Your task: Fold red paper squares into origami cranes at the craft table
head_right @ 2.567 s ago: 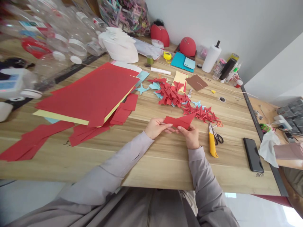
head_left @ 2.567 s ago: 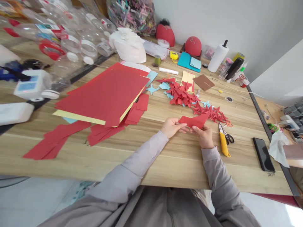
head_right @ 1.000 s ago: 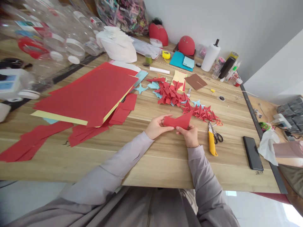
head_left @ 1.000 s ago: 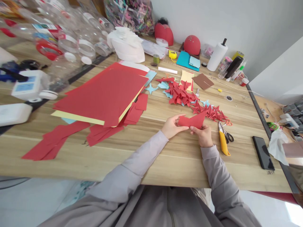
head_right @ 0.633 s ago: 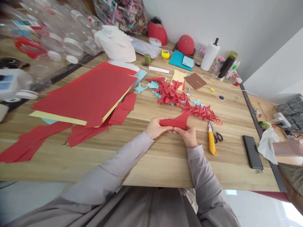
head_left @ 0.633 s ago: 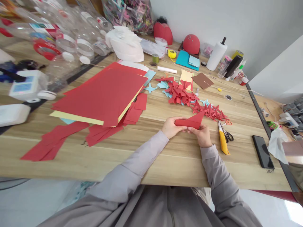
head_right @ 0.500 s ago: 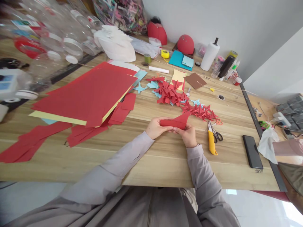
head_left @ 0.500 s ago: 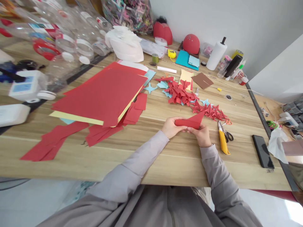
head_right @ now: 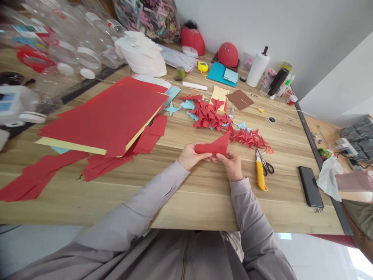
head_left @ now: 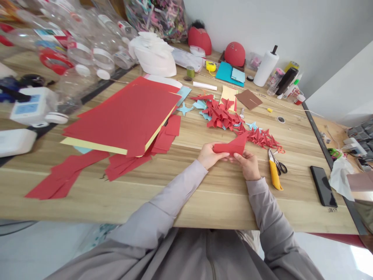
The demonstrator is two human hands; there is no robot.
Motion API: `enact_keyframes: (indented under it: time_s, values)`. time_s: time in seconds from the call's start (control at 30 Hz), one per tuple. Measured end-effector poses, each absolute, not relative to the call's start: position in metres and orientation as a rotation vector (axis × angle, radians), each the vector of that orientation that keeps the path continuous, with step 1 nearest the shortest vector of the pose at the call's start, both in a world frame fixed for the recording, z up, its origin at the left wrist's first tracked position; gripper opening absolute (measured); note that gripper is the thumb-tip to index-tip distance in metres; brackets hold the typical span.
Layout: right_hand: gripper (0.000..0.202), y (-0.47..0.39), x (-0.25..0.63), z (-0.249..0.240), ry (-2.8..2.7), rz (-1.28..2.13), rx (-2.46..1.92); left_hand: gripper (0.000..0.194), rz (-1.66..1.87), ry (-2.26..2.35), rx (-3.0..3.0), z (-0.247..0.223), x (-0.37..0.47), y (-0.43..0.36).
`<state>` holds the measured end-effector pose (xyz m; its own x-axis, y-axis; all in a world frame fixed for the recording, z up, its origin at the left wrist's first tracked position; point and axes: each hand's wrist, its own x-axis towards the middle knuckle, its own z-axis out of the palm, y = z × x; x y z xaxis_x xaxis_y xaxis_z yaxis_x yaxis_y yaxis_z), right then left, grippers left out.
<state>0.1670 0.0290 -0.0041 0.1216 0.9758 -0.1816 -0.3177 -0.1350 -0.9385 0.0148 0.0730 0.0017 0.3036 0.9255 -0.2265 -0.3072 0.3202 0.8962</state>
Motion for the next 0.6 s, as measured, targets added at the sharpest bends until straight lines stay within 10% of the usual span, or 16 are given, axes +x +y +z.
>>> enact_keyframes:
  time_s: [0.6]
  values:
    - [0.04, 0.0281, 0.1657, -0.0048, -0.797, 1.428, -1.225, 0.063, 0.973, 0.879, 0.833, 0.0032, 0.0127, 0.074]
